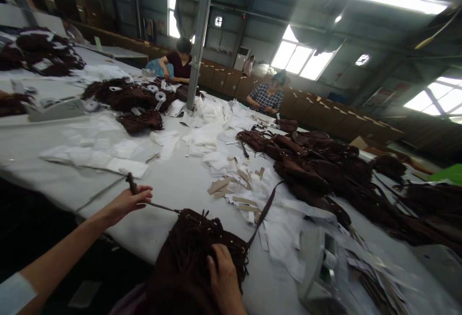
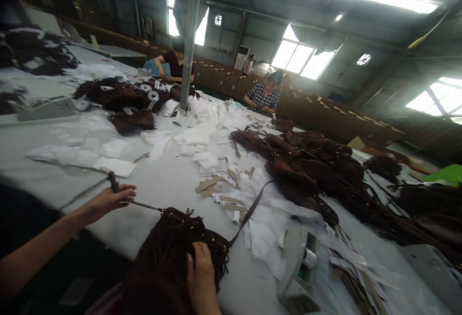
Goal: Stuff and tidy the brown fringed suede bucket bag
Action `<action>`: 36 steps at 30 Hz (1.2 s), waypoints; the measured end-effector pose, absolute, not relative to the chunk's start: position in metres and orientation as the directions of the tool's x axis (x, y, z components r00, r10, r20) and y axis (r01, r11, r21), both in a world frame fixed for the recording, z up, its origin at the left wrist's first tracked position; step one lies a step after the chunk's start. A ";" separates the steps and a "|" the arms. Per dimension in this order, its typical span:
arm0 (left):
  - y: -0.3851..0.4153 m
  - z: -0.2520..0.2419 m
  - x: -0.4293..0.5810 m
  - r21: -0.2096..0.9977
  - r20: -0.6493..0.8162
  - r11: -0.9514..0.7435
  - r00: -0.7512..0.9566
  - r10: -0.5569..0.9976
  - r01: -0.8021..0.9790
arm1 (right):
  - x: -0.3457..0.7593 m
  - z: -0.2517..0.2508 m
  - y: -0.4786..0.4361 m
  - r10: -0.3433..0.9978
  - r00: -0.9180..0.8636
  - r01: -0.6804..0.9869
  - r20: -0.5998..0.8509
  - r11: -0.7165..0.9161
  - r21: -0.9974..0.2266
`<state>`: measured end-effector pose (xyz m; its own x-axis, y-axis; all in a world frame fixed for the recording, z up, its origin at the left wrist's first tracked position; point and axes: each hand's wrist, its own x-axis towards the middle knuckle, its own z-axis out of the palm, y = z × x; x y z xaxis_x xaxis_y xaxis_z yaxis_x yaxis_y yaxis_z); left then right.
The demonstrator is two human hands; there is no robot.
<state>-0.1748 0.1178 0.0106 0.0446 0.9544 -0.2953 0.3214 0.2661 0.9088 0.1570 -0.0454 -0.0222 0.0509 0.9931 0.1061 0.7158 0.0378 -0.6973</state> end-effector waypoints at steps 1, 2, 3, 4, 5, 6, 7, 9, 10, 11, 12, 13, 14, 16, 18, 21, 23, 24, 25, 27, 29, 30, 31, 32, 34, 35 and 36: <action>0.120 0.005 -0.184 0.869 -0.335 0.331 -0.055 0.940 0.367 | 0.156 -0.026 -0.047 0.990 0.055 0.732 0.126 0.046 -0.680; 0.120 0.002 -0.190 0.834 -0.332 0.360 -0.141 0.933 0.419 | 0.155 -0.026 -0.047 0.987 0.061 0.751 0.148 0.052 -0.658; 0.118 0.002 -0.192 0.807 -0.271 0.345 -0.218 0.937 0.479 | 0.153 -0.025 -0.047 0.984 0.065 0.776 0.167 0.056 -0.628; 0.114 0.004 -0.189 0.779 -0.155 0.295 -0.285 0.946 0.554 | 0.151 -0.022 -0.046 0.982 0.064 0.806 0.178 0.055 -0.590; 0.110 0.007 -0.181 0.729 0.005 0.229 -0.340 0.941 0.645 | 0.149 -0.019 -0.045 0.983 0.057 0.838 0.176 0.048 -0.543; 0.104 0.012 -0.169 0.657 0.186 0.150 -0.352 0.917 0.739 | 0.147 -0.015 -0.044 0.987 0.044 0.869 0.157 0.040 -0.492; 0.097 0.017 -0.153 0.568 0.346 0.051 -0.295 0.891 0.821 | 0.144 -0.013 -0.043 0.992 0.025 0.895 0.128 0.035 -0.444; 0.081 0.023 -0.113 0.407 0.475 -0.222 0.003 0.880 0.886 | 0.141 -0.009 -0.043 0.998 -0.031 0.925 0.058 0.050 -0.377; 0.074 0.023 -0.092 0.349 0.432 -0.407 0.240 0.869 0.844 | 0.140 -0.008 -0.043 0.998 -0.059 0.930 0.032 0.066 -0.361; 0.068 0.019 -0.073 0.311 0.340 -0.573 0.474 0.812 0.758 | 0.141 -0.007 -0.045 0.996 -0.085 0.931 0.016 0.085 -0.354; 0.063 0.013 -0.056 0.300 0.229 -0.686 0.648 0.726 0.663 | 0.143 -0.006 -0.047 0.994 -0.111 0.928 0.007 0.106 -0.357; 0.060 0.004 -0.043 0.310 0.124 -0.755 0.762 0.635 0.578 | 0.146 -0.004 -0.050 0.991 -0.136 0.921 -0.001 0.127 -0.367; 0.059 -0.006 -0.034 0.326 0.047 -0.785 0.820 0.571 0.527 | 0.151 -0.001 -0.055 0.987 -0.161 0.912 -0.010 0.145 -0.384; 0.060 -0.026 -0.027 0.355 -0.006 -0.793 0.849 0.528 0.495 | 0.163 0.007 -0.066 0.979 -0.204 0.888 -0.023 0.175 -0.424; 0.064 -0.040 -0.030 0.370 0.041 -0.792 0.843 0.537 0.486 | 0.178 0.015 -0.080 0.978 -0.210 0.878 -0.011 0.184 -0.442; 0.066 -0.049 -0.038 0.383 0.145 -0.809 0.836 0.530 0.446 | 0.201 0.020 -0.100 0.980 -0.194 0.897 0.045 0.196 -0.396; 0.065 -0.051 -0.040 0.385 0.198 -0.811 0.819 0.539 0.441 | 0.221 0.015 -0.114 0.976 -0.202 0.922 0.081 0.218 -0.320; 0.063 -0.052 -0.041 0.384 0.219 -0.808 0.807 0.549 0.446 | 0.232 0.010 -0.121 0.973 -0.207 0.935 0.100 0.226 -0.272; 0.062 -0.053 -0.041 0.385 0.237 -0.806 0.795 0.558 0.450 | 0.244 0.005 -0.130 0.971 -0.205 0.948 0.125 0.229 -0.222; 0.060 -0.055 -0.040 0.386 0.268 -0.802 0.777 0.570 0.455 | 0.269 -0.006 -0.146 0.965 -0.161 0.972 0.208 0.192 -0.139; 0.059 -0.057 -0.041 0.389 0.291 -0.802 0.766 0.573 0.452 | 0.282 -0.011 -0.159 0.943 -0.049 0.989 0.329 0.093 -0.118; 0.058 -0.057 -0.041 0.392 0.300 -0.802 0.761 0.575 0.451 | 0.282 -0.011 -0.163 0.923 0.015 0.990 0.384 0.041 -0.137; 0.058 -0.056 -0.041 0.396 0.308 -0.800 0.756 0.578 0.450 | 0.275 -0.010 -0.163 0.904 0.070 0.985 0.421 0.003 -0.172; 0.057 -0.054 -0.041 0.402 0.315 -0.799 0.751 0.580 0.448 | 0.264 -0.007 -0.160 0.895 0.106 0.977 0.433 -0.012 -0.214; 0.055 -0.047 -0.041 0.412 0.331 -0.801 0.747 0.576 0.435 | 0.229 -0.002 -0.148 0.917 0.094 0.956 0.387 0.024 -0.291; 0.052 -0.043 -0.041 0.415 0.334 -0.806 0.753 0.567 0.423 | 0.209 -0.001 -0.139 0.941 0.061 0.946 0.334 0.052 -0.319; 0.049 -0.038 -0.041 0.418 0.332 -0.812 0.763 0.554 0.408 | 0.190 -0.001 -0.131 0.961 0.024 0.938 0.274 0.073 -0.338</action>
<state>-0.0414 0.0490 -0.0376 0.7634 0.5541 0.3319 0.4077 -0.8120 0.4177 0.1900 -0.1306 -0.0013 0.0238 0.9615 0.2738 0.9382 0.0731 -0.3383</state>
